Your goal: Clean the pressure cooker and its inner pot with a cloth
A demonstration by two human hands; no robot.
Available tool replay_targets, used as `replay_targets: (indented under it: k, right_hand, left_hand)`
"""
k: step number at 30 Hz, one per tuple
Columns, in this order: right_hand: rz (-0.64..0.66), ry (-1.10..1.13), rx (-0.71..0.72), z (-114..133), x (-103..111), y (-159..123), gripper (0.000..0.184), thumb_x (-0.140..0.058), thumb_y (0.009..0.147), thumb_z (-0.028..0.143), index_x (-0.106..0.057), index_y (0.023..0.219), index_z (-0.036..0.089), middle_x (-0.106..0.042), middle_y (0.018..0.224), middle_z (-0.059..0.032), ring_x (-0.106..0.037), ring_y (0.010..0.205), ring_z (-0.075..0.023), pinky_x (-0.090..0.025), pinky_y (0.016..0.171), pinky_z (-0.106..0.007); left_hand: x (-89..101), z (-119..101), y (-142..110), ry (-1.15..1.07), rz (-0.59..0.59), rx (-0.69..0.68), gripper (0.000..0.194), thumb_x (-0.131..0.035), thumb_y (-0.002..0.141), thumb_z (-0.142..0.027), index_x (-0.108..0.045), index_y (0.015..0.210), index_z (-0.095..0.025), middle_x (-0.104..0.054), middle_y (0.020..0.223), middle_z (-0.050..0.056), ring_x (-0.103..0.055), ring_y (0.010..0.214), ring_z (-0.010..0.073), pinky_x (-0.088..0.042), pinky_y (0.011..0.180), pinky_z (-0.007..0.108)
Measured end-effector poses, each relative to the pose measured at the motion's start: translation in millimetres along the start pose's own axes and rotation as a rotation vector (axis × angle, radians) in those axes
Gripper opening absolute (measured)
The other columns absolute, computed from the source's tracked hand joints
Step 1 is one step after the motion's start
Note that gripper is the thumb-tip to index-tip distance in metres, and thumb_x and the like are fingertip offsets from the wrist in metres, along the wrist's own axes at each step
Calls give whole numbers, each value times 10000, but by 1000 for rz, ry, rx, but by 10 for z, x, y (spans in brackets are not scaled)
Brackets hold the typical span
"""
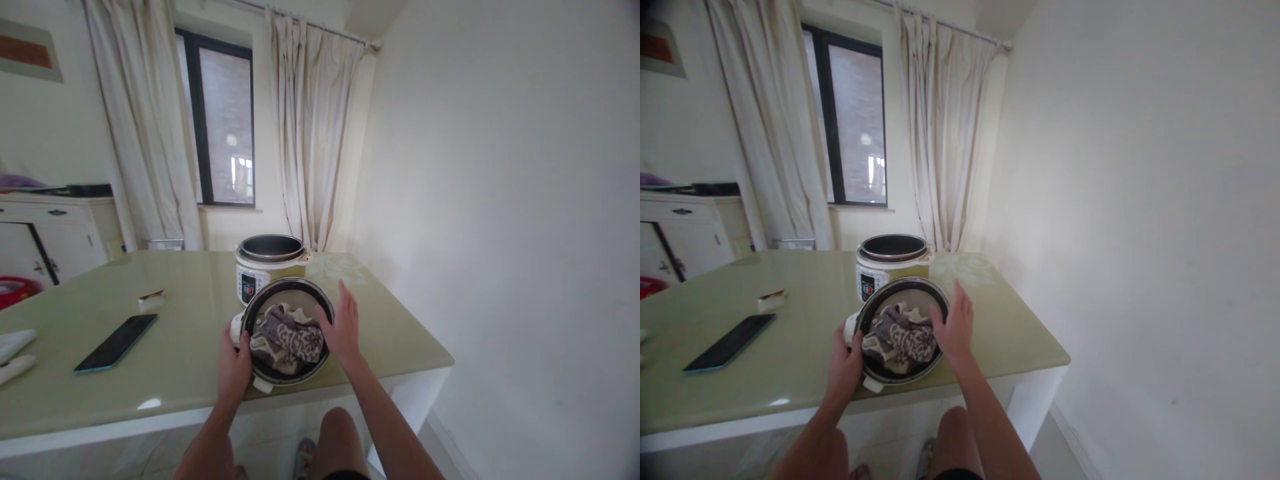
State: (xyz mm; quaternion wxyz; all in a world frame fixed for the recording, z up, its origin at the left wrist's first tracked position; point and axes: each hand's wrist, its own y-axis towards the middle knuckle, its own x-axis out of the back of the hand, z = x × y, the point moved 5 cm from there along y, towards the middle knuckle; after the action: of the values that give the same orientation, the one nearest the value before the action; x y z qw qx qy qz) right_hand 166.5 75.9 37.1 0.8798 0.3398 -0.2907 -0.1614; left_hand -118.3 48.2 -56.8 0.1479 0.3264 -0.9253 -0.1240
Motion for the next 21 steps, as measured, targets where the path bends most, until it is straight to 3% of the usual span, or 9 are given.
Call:
replay_targets:
  k: [2,4,6,10,17,21]
  right_hand:
    - [-35,174,-231,-396,-44,-118,839,-678,884,485,-396,1618,191,-564,1510,-184,-518,1391,-350,-404,1174,-557]
    - [96,428,-390,-660,-244,-261,741,-686,854,500,-534,1520,211,-696,1337,-142,-642,1225,-320,-508,1065,-497]
    - [193,601,-454,-758,-425,-381,570,-668,853,528,-689,1325,211,-767,1179,-103,-684,1118,-303,-532,1013,-458]
    - [150,612,-489,-745,-505,-483,439,-630,851,575,-772,1016,194,-788,1039,-88,-678,1042,-298,-506,1006,-430]
    - [141,582,-432,-679,-405,-512,439,-585,906,571,-764,1087,212,-783,1100,-84,-672,1071,-280,-491,1013,-399]
    - [150,557,-421,-665,-392,-525,463,-568,921,597,-755,1080,205,-782,1074,-87,-677,1050,-280,-504,1005,-402]
  left_hand:
    - [8,2,3,8,-15,1,599,-503,948,-506,-527,1450,-180,-728,1219,138,-708,1112,309,-560,1017,464]
    - [9,13,7,11,-21,9,600,-511,939,-503,-530,1445,-181,-724,1213,139,-707,1093,307,-558,1011,467]
    - [9,23,10,15,-19,11,611,-504,936,-513,-521,1446,-177,-712,1232,150,-697,1108,313,-549,1019,476]
    - [20,33,13,43,-17,9,594,-494,935,-527,-520,1424,-192,-708,1222,144,-689,1128,312,-537,1037,484]
    - [3,13,23,43,-36,-17,567,-498,939,-531,-529,1408,-214,-715,1218,125,-694,1119,303,-542,1040,484]
    - [25,-45,-2,63,-25,-43,650,-476,960,-529,-472,1502,-170,-659,1355,171,-631,1273,332,-469,1145,527]
